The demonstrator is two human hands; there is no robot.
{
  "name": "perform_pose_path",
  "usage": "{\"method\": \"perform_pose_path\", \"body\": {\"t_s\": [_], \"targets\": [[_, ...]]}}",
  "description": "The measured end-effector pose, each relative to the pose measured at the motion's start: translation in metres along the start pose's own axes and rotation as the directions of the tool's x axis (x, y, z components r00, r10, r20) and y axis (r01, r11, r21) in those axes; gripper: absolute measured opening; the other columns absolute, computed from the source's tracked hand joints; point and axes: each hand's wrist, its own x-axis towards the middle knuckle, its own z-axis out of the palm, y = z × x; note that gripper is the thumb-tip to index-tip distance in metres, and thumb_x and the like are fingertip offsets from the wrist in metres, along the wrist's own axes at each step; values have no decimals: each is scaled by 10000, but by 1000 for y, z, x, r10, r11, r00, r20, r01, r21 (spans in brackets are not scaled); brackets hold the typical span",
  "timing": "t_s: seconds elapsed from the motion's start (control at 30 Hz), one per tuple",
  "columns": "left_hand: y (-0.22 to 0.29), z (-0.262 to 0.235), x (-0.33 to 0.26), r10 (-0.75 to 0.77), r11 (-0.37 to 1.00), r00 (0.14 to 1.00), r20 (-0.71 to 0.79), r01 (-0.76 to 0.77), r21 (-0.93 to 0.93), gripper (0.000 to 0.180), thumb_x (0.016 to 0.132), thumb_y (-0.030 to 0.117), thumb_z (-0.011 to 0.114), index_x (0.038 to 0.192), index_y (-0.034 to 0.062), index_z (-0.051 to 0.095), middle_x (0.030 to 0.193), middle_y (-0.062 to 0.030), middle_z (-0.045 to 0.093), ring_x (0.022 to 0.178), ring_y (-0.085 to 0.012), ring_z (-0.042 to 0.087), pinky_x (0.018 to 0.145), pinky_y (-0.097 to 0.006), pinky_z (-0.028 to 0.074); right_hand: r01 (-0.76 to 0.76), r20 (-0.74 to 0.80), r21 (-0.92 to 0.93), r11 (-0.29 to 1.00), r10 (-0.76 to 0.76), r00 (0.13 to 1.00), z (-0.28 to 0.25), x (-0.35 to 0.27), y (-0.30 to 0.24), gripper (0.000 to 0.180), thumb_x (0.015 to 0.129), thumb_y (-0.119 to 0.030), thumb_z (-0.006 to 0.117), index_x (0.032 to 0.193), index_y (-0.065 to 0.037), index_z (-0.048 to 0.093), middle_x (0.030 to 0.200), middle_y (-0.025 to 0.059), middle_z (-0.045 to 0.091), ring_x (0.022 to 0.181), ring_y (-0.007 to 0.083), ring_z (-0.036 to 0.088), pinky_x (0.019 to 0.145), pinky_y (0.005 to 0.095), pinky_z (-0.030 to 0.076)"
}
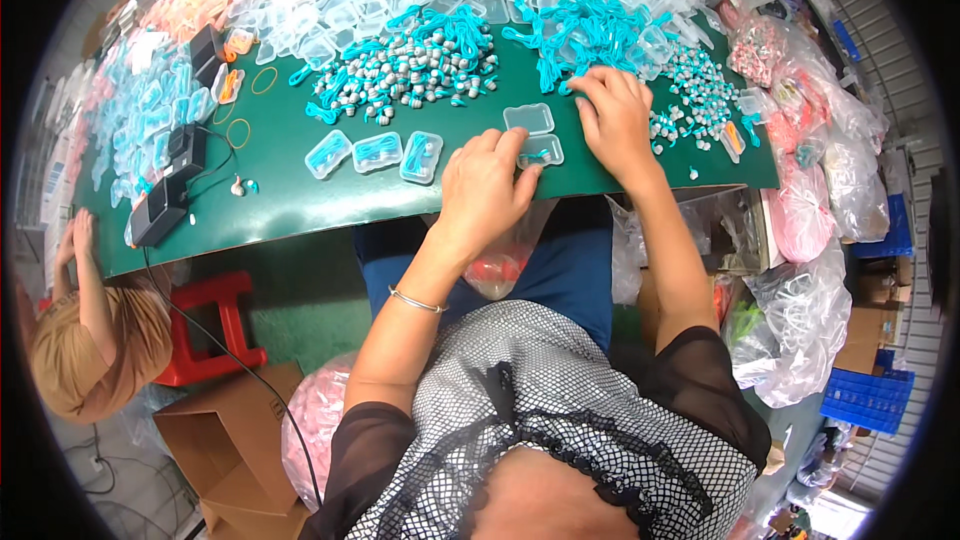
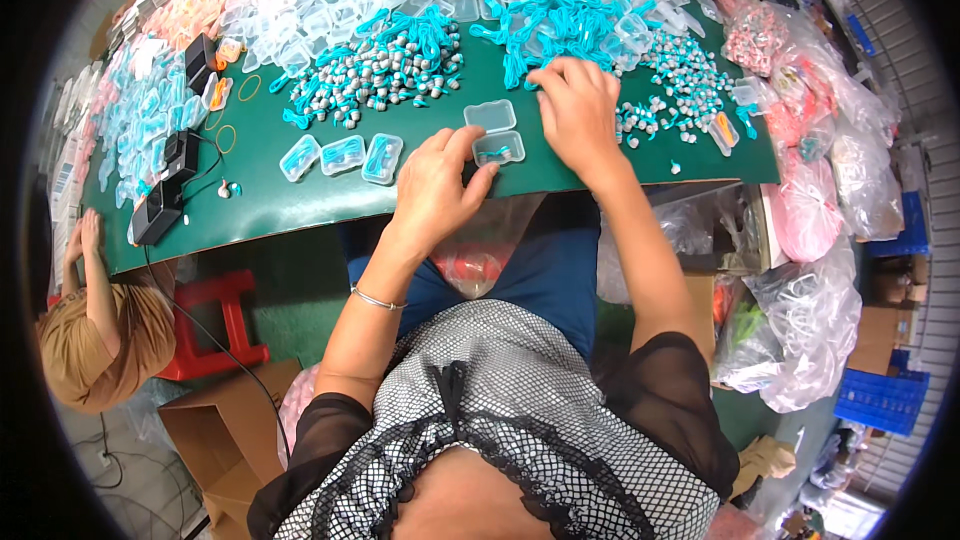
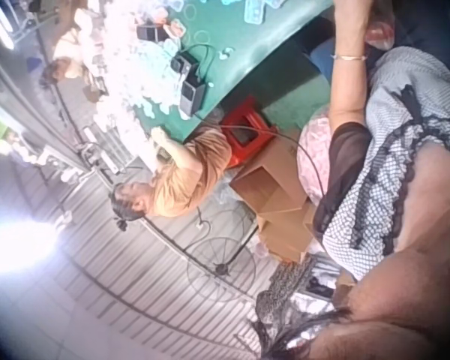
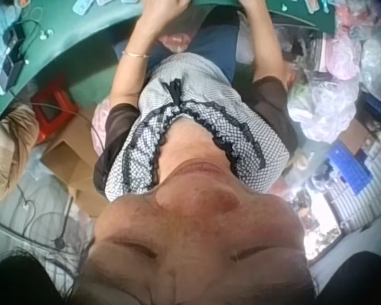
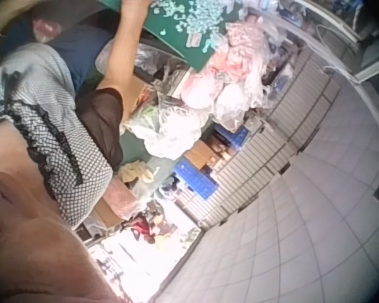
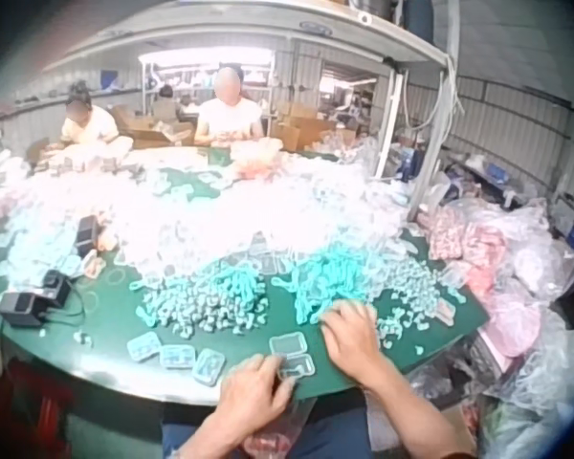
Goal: The recorder is sorting and placing small components into small plastic boxes.
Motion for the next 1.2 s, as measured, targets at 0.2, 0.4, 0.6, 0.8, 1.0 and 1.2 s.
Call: {"method": "perform_pose_path", "body": {"t_s": [0.2, 0.4, 0.6, 0.8, 1.0, 1.2], "targets": [[-5, 2, 1, 31, 999, 996, 80, -33, 19, 428, 779, 173, 766, 1159, 45, 618, 834, -118, 591, 815, -332, 622, 688, -447, 498, 147, 61, -157, 977, -139, 988, 15, 11, 33, 192, 784, -100, 702, 971, -142, 689, 1029, 34, 626, 1032, 243, 574, 889, 444, 377], [-14, -5, 0, -11, 998, 991, 130, 19, -60, 444, 747, 158, 795, 1144, 56, 625, 833, -99, 594, 789, -309, 623, 679, -428, 497, 45, 179, 297, 954, -101, 979, -15, -6, -6, 196, 800, -123, 722, 989, -121, 671, 912, 44, 645, 922, 241, 605, 849, 397, 399], [-15, -3, 6, -22, 991, 989, 149, 42, -127, 458, 723, 142, 806, 1133, 56, 621, 844, -89, 606, 787, -300, 623, 676, -413, 494, 87, 216, 388, 918, -182, 959, -7, -17, -20, 138, 801, -129, 736, 915, -84, 672, 885, 63, 649, 872, 246, 607, 839, 375, 417], [-15, -4, 5, -50, 990, 982, 182, 73, -121, 444, 718, 143, 806, 1107, 52, 611, 844, -91, 608, 801, -302, 626, 684, -419, 494, 204, 190, 349, 915, -282, 940, -8, -16, -20, 156, 808, -112, 721, 960, -88, 696, 968, 64, 650, 924, 246, 606, 839, 387, 434], [-12, -5, 3, -35, 994, 986, 162, 50, -92, 422, 718, 128, 797, 1090, 53, 612, 839, -93, 609, 813, -309, 626, 688, -427, 496, 32, 172, 366, 930, -101, 980, 2, 1, -13, 237, 855, -177, 678, 1079, -99, 682, 991, 70, 638, 975, 270, 598, 847, 393, 436], [-9, -1, 2, -16, 990, 994, 111, 32, -140, 489, 714, 115, 800, 1140, 29, 576, 828, -107, 605, 815, -316, 625, 694, -436, 494, -201, 329, 507, 838, 27, 944, 8, 1, -9, 208, 815, -31, 718, 1016, -23, 664, 965, 105, 627, 837, 220, 629, 698, 324, 505]]}}
